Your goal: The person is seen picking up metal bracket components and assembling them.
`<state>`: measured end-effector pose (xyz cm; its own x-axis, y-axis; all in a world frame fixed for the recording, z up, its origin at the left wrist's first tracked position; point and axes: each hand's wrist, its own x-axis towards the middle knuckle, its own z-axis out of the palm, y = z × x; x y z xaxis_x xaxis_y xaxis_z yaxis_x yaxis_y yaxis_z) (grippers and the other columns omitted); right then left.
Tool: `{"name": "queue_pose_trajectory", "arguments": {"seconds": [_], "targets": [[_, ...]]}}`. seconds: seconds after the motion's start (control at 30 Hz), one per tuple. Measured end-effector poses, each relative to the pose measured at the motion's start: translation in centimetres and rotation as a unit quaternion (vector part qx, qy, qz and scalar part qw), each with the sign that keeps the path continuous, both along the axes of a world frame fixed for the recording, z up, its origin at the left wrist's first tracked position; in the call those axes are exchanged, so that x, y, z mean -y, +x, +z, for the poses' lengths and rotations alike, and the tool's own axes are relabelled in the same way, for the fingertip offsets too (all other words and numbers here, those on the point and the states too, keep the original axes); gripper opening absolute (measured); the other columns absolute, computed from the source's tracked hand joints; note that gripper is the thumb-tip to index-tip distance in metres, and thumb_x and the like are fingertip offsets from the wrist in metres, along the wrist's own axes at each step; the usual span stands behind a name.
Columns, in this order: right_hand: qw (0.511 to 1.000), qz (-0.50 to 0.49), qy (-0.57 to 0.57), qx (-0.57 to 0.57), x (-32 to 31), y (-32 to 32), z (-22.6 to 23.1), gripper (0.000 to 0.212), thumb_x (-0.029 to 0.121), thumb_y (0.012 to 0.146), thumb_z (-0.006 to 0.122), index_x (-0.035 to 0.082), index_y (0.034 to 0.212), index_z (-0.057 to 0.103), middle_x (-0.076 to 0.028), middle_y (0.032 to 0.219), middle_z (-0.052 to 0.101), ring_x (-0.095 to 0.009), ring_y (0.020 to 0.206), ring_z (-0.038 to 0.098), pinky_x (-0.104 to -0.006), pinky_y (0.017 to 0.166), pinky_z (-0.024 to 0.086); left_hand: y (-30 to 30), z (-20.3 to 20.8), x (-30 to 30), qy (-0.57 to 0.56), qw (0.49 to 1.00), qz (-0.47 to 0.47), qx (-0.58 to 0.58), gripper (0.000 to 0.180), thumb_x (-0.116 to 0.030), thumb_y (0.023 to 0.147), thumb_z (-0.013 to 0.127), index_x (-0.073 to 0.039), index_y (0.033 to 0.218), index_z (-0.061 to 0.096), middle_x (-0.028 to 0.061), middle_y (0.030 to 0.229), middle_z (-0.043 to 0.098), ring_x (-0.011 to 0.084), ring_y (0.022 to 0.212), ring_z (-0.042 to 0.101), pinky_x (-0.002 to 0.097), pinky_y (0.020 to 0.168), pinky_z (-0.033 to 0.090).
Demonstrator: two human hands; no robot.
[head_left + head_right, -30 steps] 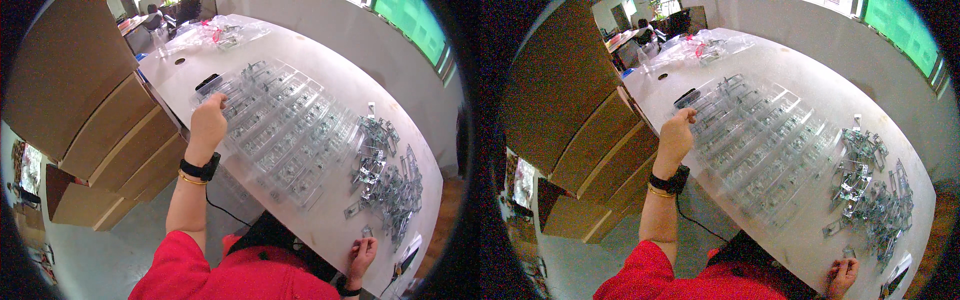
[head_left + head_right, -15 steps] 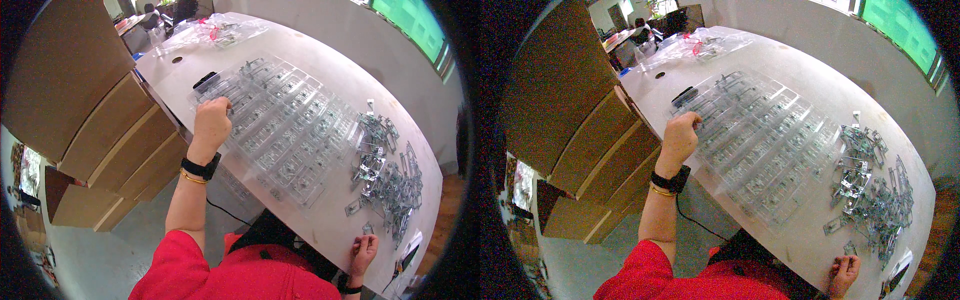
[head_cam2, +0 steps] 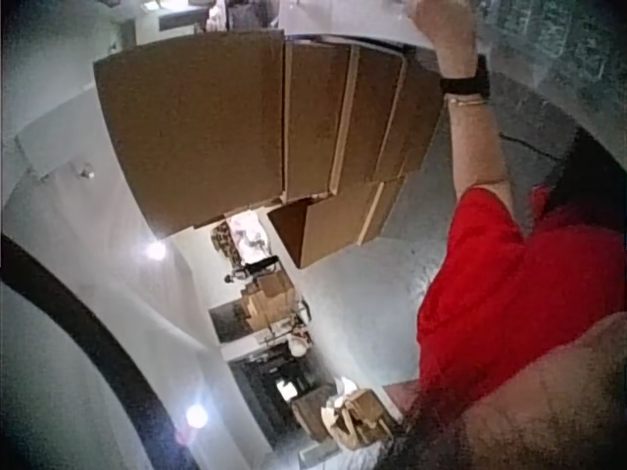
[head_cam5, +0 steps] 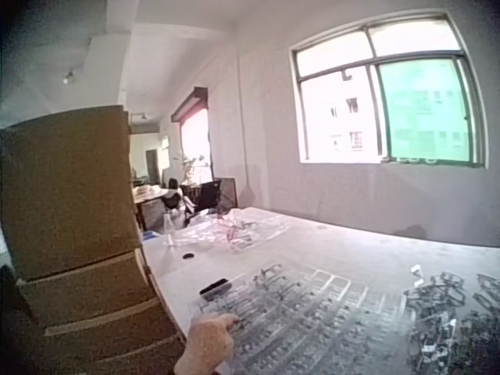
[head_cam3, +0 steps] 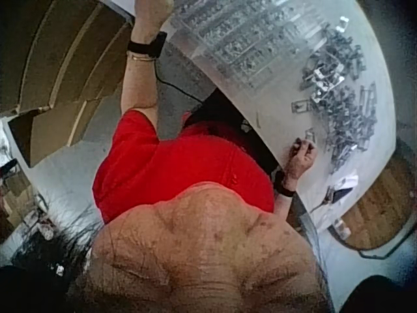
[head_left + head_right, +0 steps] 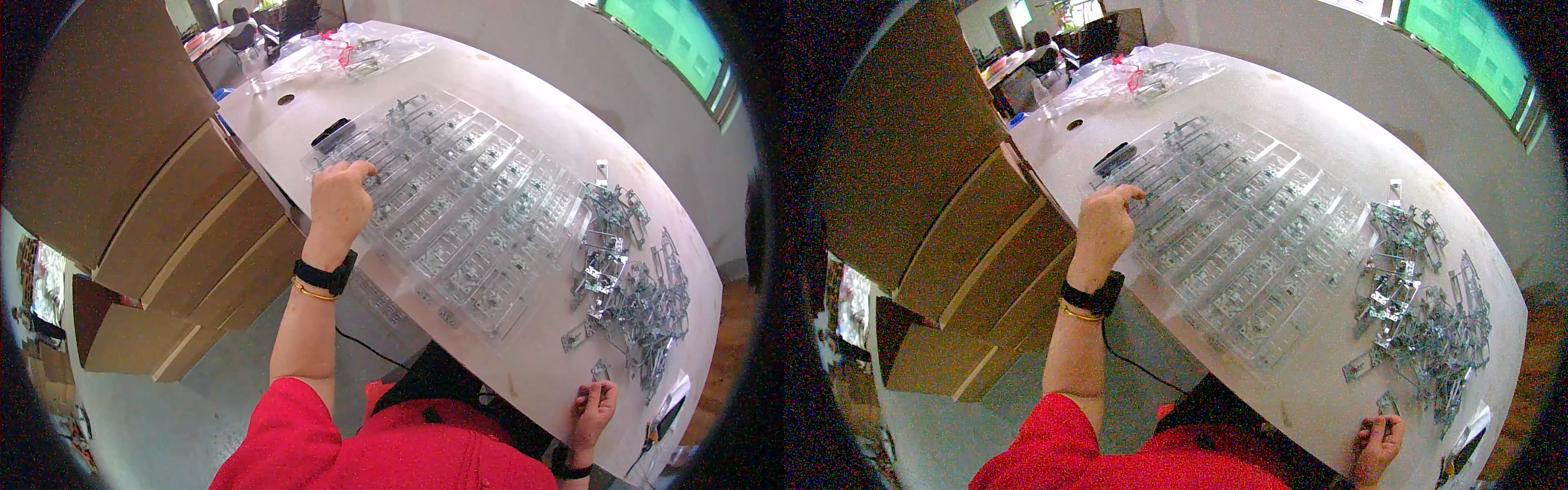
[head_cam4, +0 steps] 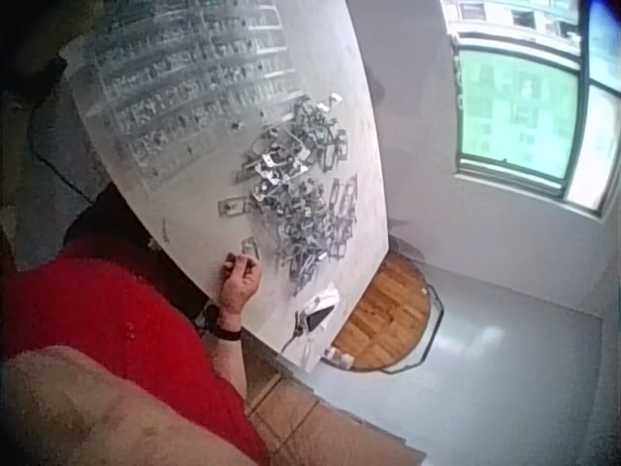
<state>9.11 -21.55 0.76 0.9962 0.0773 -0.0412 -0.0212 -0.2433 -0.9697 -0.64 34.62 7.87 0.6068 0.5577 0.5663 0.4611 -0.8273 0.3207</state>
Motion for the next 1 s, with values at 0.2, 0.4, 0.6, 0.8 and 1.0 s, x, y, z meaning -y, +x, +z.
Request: {"name": "queue_pose_trajectory", "arguments": {"seconds": [0.2,0.4,0.6,0.8,1.0], "targets": [[1.000,-0.004,0.021,-0.020,0.0,-0.1,-0.1,0.012,0.021,0.107,0.056,0.013,0.097,0.054,0.002,0.078,0.063,-0.001,0.057,0.049,-0.0168,0.049,0.037,0.4,-0.2,-0.1,0.057,0.998,-0.002,0.024,0.030,0.000,0.079,0.054,-0.007,0.099,0.075,0.0169,0.084,0.071,0.0360,0.078,0.069,0.0445,0.074,0.054],[0.999,-0.014,0.026,-0.017,-0.6,-0.4,0.4,0.012,0.020,0.107,0.056,0.013,0.098,0.054,0.001,0.079,0.064,-0.002,0.059,0.050,-0.0172,0.052,0.039,0.4,-0.3,0.0,0.019,1.000,0.006,0.022,0.029,0.002,0.078,0.058,-0.007,0.103,0.072,0.0154,0.090,0.071,0.0344,0.093,0.067,0.0465,0.083,0.046],[0.998,0.001,0.048,-0.033,-0.2,-0.6,0.7,0.011,0.020,0.106,0.057,0.013,0.098,0.054,0.001,0.083,0.064,-0.002,0.061,0.051,-0.0178,0.053,0.040,-0.6,1.7,4.3,0.060,0.994,0.017,0.090,0.027,0.003,0.081,0.059,-0.004,0.105,0.070,0.0151,0.092,0.069,0.0355,0.090,0.064,0.0451,0.082,0.046],[0.998,0.005,0.043,-0.044,-0.5,-1.4,1.7,0.012,0.019,0.106,0.057,0.013,0.096,0.055,0.003,0.084,0.062,-0.003,0.065,0.052,-0.0184,0.057,0.042,-2.2,4.3,15.5,0.028,0.975,-0.151,0.160,0.038,0.004,0.076,0.066,-0.005,0.113,0.067,0.0113,0.089,0.066,0.0327,0.084,0.061,0.0426,0.076,0.047],[0.998,0.026,0.051,-0.007,-0.4,-1.9,1.1,0.011,0.016,0.105,0.057,0.012,0.095,0.055,0.004,0.085,0.059,-0.003,0.066,0.051,-0.0193,0.059,0.044,-2.8,2.1,25.0,-0.015,0.920,-0.355,0.165,0.037,-0.001,0.078,0.069,-0.005,0.115,0.068,0.0099,0.084,0.065,0.0292,0.071,0.061,0.0402,0.066,0.048]]}}
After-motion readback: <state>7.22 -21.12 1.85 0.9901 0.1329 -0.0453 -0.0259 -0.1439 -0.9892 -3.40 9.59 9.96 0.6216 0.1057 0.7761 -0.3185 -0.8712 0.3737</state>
